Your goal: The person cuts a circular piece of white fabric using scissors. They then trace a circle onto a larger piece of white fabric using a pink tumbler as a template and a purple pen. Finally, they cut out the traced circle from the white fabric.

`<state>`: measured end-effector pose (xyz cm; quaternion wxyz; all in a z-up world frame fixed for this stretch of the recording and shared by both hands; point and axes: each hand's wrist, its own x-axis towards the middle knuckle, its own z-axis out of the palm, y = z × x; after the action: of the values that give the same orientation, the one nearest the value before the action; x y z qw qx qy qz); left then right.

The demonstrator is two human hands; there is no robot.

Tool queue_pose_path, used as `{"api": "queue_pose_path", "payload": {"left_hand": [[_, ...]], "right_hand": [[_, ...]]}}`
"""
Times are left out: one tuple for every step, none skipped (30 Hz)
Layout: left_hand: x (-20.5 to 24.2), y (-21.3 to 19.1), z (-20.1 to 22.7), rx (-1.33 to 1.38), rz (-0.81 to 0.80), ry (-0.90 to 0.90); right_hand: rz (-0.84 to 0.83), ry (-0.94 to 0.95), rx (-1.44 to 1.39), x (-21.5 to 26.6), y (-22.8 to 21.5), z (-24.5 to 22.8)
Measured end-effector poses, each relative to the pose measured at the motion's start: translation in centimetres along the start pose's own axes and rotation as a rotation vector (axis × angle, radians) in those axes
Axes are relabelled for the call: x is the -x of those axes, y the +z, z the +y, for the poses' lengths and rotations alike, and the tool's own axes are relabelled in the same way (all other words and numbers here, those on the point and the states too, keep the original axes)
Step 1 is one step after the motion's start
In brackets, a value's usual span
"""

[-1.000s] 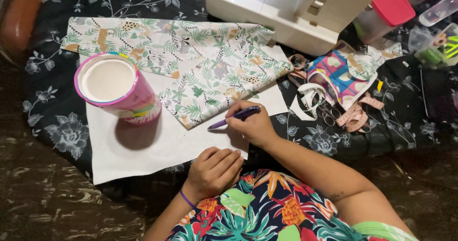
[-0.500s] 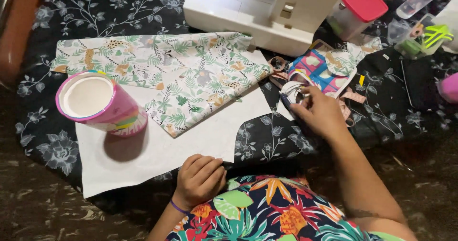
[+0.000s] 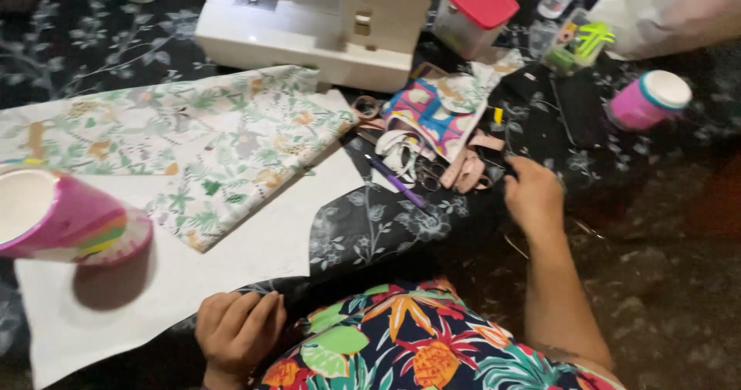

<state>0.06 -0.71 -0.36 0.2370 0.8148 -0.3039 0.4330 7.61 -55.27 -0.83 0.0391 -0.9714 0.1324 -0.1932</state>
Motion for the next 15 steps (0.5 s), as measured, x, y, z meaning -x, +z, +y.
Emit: {"api": "queue_pose_path", "payload": {"left_hand": [[-0.1, 0.2, 0.1, -0.011, 0.005, -0.013], [-0.1, 0.4, 0.2, -0.022, 0.010, -0.027], [0.0, 0.8, 0.2, -0.007, 0.010, -0.017], [0.1, 1.2, 0.2, -0.016, 0.019, 0.000], [0.2, 1.4, 0.2, -0.033, 0.027, 0.015], [0.0, 1.5, 0.5, -0.025, 0.028, 0.023], [-0.2, 1.6, 0.7, -0.028, 0.020, 0.022], [-0.3, 1.6, 0.9, -0.031, 0.012, 0.021], [-0.6, 1.7, 1.1, -0.033, 0.013, 0.023], [-0.9, 1.7, 1.3, -0.027, 0.006, 0.030], [-1.1, 1.6, 1.5, -0.022, -0.002, 0.038], [-1.0, 1.8, 1.5, -0.026, -0.003, 0.039], [-0.9, 1.9, 1.5, -0.018, -0.001, 0.038], [-0.8, 1.9, 1.5, -0.010, 0.001, 0.038], [-0.9, 1.8, 1.7, -0.019, 0.003, 0.035]], "right_hand": [[-0.018, -0.032, -0.043, 0.2, 0.8, 0.3], [-0.035, -0.065, -0.086, 0.5, 1.6, 0.5], [-0.029, -0.050, -0.079, 0.7, 1.3, 0.1], [0.033, -0.106, -0.119, 1.0, 1.0, -0.3], [0.095, -0.169, -0.162, 1.0, 0.8, -1.1], [0.100, -0.160, -0.159, 1.4, -0.1, -2.1], [0.205, -0.218, -0.244, 1.6, -0.8, -3.4], [0.311, -0.276, -0.329, 1.7, -1.5, -4.8], [0.313, -0.276, -0.331, 2.0, -1.9, -6.1], [0.213, -0.357, -0.420, 2.4, -2.2, -7.4], [0.110, -0.438, -0.510, 2.7, -2.4, -8.9], [0.111, -0.439, -0.514, 3.0, -2.4, -10.0], [0.091, -0.493, -0.530, 3.1, -2.4, -11.2], [0.072, -0.547, -0.546, 3.2, -2.4, -12.5], [0.072, -0.554, -0.551, 2.8, -1.3, -12.4]]}}
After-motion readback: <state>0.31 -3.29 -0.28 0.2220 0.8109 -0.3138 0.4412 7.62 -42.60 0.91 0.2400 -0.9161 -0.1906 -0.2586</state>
